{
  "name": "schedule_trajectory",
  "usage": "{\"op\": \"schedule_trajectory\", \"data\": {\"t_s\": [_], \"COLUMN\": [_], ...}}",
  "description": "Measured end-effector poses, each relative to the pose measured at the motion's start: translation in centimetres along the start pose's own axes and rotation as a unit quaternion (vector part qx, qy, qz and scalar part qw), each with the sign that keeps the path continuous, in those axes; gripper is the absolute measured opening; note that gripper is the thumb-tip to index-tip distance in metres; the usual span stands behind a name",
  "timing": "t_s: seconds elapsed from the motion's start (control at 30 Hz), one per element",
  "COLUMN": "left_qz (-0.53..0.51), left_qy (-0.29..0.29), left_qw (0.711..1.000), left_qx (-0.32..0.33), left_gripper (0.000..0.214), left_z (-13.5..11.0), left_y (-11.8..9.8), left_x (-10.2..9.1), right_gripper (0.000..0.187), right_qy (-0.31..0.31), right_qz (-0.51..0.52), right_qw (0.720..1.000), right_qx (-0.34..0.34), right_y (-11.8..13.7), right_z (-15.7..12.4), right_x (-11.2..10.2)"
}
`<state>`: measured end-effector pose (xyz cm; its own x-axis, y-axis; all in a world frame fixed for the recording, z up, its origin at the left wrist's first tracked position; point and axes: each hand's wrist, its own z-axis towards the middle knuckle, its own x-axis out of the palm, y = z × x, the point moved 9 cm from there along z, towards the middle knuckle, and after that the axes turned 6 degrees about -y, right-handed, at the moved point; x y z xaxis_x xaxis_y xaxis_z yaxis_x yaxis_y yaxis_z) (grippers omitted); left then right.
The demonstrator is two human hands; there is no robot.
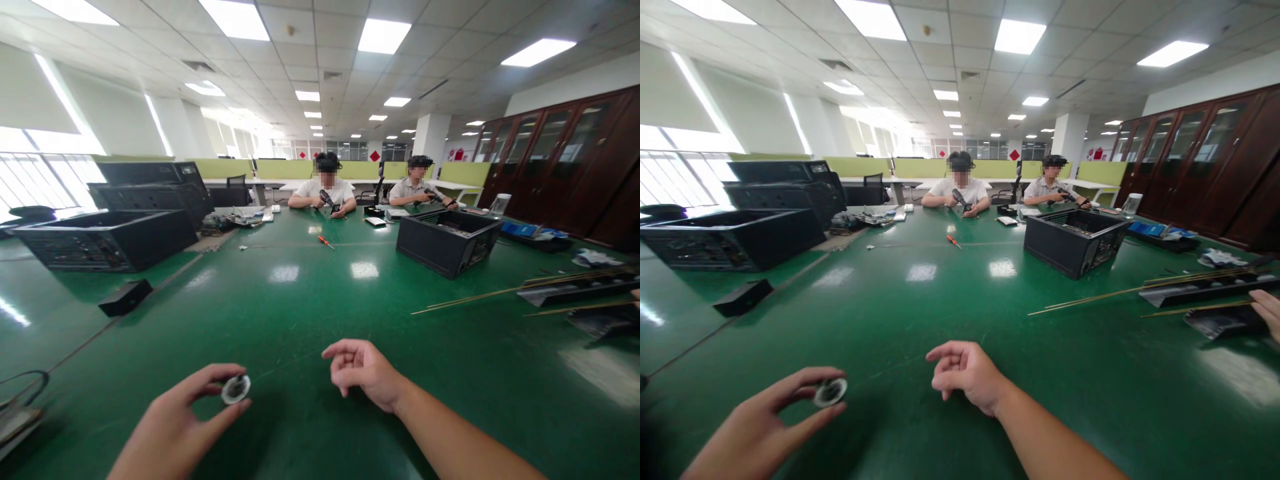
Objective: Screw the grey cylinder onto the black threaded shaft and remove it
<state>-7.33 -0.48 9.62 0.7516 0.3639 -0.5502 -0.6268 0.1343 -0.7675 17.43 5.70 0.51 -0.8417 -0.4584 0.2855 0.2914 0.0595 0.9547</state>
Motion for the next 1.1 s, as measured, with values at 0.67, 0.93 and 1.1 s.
{"op": "schedule_trajectory", "data": {"t_s": [0.67, 0.93, 1.1], "left_qz": [-0.059, -0.089, -0.083], "left_qy": [0.165, 0.203, 0.214], "left_qw": [0.978, 0.966, 0.963], "left_qx": [0.116, 0.136, 0.143], "left_gripper": [0.024, 0.025, 0.024], "left_z": [2.7, 2.0, 1.9], "left_y": [-1.6, -2.5, -2.5], "left_x": [15.0, 15.6, 16.0], "right_gripper": [0.059, 0.032, 0.028], "right_qy": [-0.194, -0.168, -0.164], "right_qz": [-0.398, -0.41, -0.417], "right_qw": [0.89, 0.89, 0.888], "right_qx": [-0.107, -0.106, -0.105], "right_y": [1.9, 2.5, 2.5], "right_z": [-0.6, -0.6, -0.6], "right_x": [-3.1, -2.4, -2.3]}}
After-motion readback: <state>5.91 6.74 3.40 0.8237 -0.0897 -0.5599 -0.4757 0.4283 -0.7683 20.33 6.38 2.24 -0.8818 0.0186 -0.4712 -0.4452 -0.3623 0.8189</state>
